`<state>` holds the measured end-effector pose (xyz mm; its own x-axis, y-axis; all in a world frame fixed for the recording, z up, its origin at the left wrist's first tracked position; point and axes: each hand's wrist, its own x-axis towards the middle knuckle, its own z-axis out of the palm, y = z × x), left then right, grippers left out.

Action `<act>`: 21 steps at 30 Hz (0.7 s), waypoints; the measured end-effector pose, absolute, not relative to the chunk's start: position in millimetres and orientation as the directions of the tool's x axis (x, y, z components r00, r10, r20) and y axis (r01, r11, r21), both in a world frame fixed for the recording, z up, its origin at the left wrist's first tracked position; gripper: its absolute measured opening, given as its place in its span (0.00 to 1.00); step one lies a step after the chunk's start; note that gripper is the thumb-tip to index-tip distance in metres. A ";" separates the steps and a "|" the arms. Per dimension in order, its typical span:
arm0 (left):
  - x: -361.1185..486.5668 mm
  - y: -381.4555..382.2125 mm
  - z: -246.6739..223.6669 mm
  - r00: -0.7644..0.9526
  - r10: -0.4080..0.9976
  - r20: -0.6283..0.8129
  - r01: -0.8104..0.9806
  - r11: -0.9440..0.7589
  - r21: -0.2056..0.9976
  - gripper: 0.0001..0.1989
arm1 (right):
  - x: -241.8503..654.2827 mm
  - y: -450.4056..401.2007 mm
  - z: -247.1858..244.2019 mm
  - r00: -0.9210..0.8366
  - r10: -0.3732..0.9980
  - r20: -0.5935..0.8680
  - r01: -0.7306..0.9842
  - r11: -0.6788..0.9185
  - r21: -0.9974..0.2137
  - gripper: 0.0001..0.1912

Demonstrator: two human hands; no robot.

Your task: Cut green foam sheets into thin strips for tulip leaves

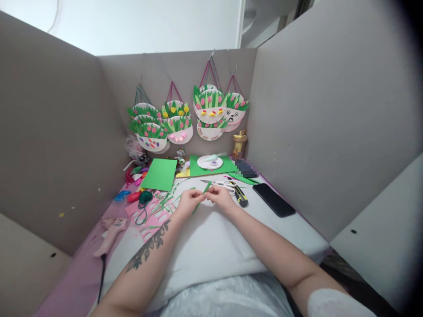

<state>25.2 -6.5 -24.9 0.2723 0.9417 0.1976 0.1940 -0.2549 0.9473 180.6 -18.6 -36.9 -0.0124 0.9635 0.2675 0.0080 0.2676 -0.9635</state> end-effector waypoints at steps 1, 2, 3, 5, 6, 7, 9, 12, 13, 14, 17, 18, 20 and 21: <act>25.4 -7.0 -25.0 0.257 0.945 0.202 0.206 -0.258 0.944 0.19 | 179.2 -18.7 -37.5 -0.008 0.966 0.259 -0.009 0.259 -0.966 0.08; 25.5 -7.5 -25.0 0.239 0.948 0.208 0.219 -0.261 0.940 0.18 | 177.6 -18.8 -38.2 -0.003 0.967 0.254 -0.025 0.254 -0.967 0.08; 25.6 -8.2 -24.9 0.220 0.951 0.215 0.235 -0.266 0.935 0.17 | 175.9 -19.0 -38.8 0.002 0.968 0.251 -0.042 0.251 -0.967 0.08; 25.7 -9.9 -24.6 0.191 0.954 0.230 0.267 -0.276 0.923 0.15 | 172.2 -19.3 -40.2 0.012 0.969 0.246 -0.077 0.246 -0.966 0.09; 25.8 -10.6 -24.4 0.184 0.954 0.236 0.282 -0.281 0.917 0.14 | 170.4 -19.2 -41.0 0.020 0.970 0.244 -0.096 0.245 -0.965 0.09; 26.0 -11.3 -24.3 0.181 0.954 0.240 0.296 -0.285 0.912 0.14 | 168.8 -19.0 -41.9 0.029 0.970 0.243 -0.114 0.244 -0.963 0.10; 26.7 -12.0 -24.3 0.186 0.953 0.240 0.318 -0.290 0.903 0.13 | 166.7 -17.5 -43.5 0.053 0.969 0.240 -0.150 0.246 -0.958 0.11; 28.1 -11.8 -24.7 0.195 0.951 0.239 0.343 -0.295 0.892 0.13 | 167.6 -13.4 -44.5 0.084 0.968 0.236 -0.208 0.249 -0.946 0.12; 28.6 -11.6 -24.7 0.198 0.951 0.239 0.351 -0.297 0.888 0.13 | 169.0 -12.0 -44.1 0.090 0.968 0.235 -0.227 0.250 -0.941 0.13; 29.0 -11.5 -24.6 0.202 0.950 0.239 0.361 -0.299 0.883 0.13 | 170.8 -10.8 -43.4 0.095 0.967 0.235 -0.243 0.251 -0.937 0.14; 30.2 -11.8 -23.4 0.213 0.947 0.241 0.390 -0.308 0.868 0.11 | 176.8 -9.1 -39.6 0.111 0.966 0.234 -0.281 0.256 -0.925 0.14; 30.5 -12.2 -22.9 0.216 0.946 0.241 0.399 -0.311 0.863 0.10 | 178.9 -8.9 -38.1 0.118 0.965 0.233 -0.291 0.258 -0.922 0.14; 30.7 -13.0 -22.5 0.221 0.945 0.241 0.411 -0.314 0.856 0.09 | 183.5 -8.3 -35.2 0.134 0.964 0.231 -0.303 0.261 -0.916 0.13; 30.6 -13.3 -22.6 0.223 0.945 0.240 0.415 -0.315 0.854 0.09 | 186.3 -7.7 -33.8 0.141 0.963 0.230 -0.307 0.264 -0.914 0.13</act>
